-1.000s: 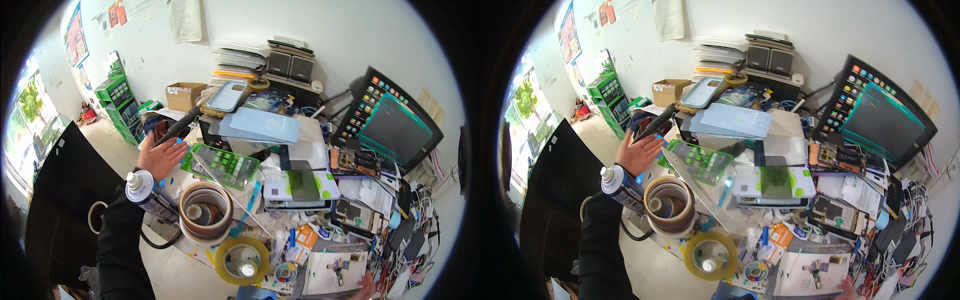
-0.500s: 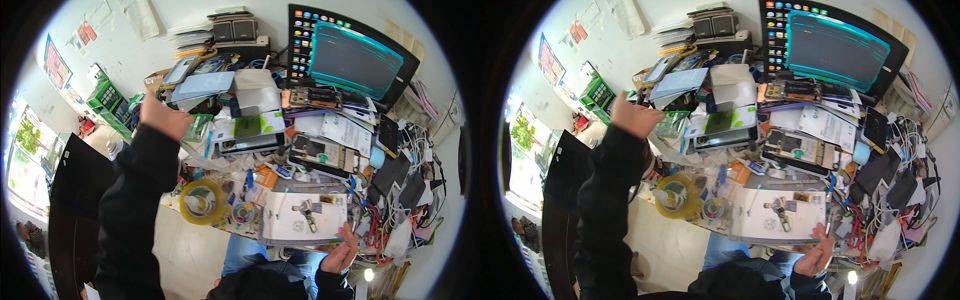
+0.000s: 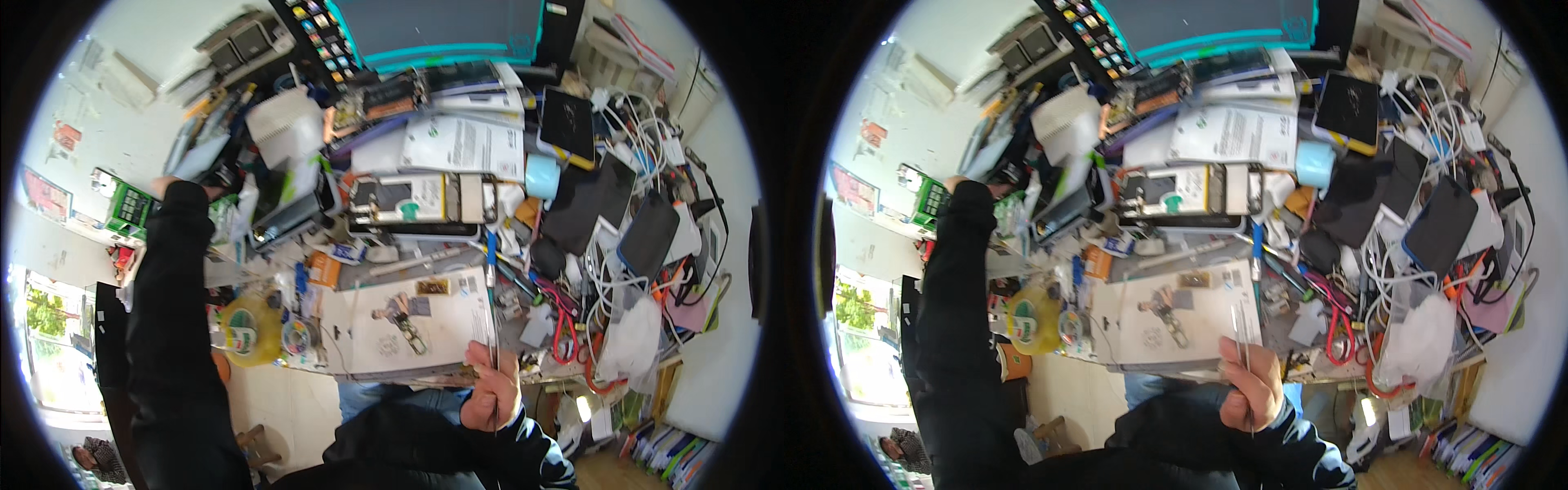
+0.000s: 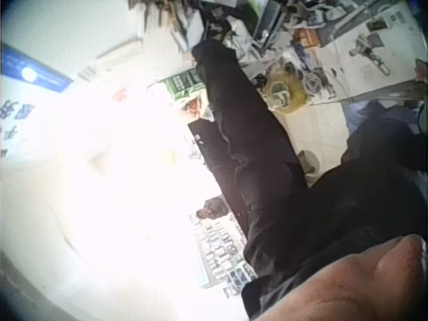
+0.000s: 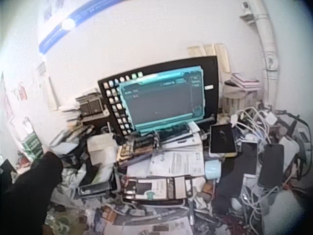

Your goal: The person uses a hot air gun and tweezers to heat and reposition a small component on a green circuit board. They repeatedly apply heat, adjust the component, and inspect the board while working at a cluttered electronics repair bench.

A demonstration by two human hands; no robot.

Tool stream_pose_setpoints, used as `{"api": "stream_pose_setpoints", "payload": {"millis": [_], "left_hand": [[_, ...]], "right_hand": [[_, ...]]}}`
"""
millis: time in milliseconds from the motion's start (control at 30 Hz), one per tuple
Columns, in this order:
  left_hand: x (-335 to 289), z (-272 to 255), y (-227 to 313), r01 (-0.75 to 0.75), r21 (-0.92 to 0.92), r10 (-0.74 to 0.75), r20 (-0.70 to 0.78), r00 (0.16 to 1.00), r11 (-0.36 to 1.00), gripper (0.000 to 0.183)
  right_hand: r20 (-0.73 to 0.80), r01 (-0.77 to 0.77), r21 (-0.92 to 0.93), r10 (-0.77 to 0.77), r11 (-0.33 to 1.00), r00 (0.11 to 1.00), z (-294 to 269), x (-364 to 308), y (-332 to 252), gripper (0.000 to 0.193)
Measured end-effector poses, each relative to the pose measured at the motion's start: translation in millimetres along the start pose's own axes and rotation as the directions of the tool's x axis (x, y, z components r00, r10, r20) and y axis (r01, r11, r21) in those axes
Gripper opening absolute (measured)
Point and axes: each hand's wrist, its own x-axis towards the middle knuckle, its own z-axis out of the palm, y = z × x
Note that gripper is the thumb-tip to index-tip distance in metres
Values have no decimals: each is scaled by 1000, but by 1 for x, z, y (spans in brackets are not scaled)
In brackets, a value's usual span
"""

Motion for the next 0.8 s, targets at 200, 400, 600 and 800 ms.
{"api": "stream_pose_setpoints", "payload": {"millis": [200,400,600,800], "left_hand": [[-7,0,15,-13,-11,13,31,999,1000,67],[-106,10,39,30,-6,-30,87,996,1000,67],[-362,-44,-25,-864,156,476,780,405,479,50],[-481,-46,-96,-787,214,-288,957,49,579,63]], "right_hand": [[65,-20,34,18,999,998,-1,6,0,27],[81,-278,31,274,960,958,-9,10,-15,29],[-59,-271,206,289,940,956,-21,25,-31,28],[567,-150,-117,190,982,801,-73,80,-68,37]]}}
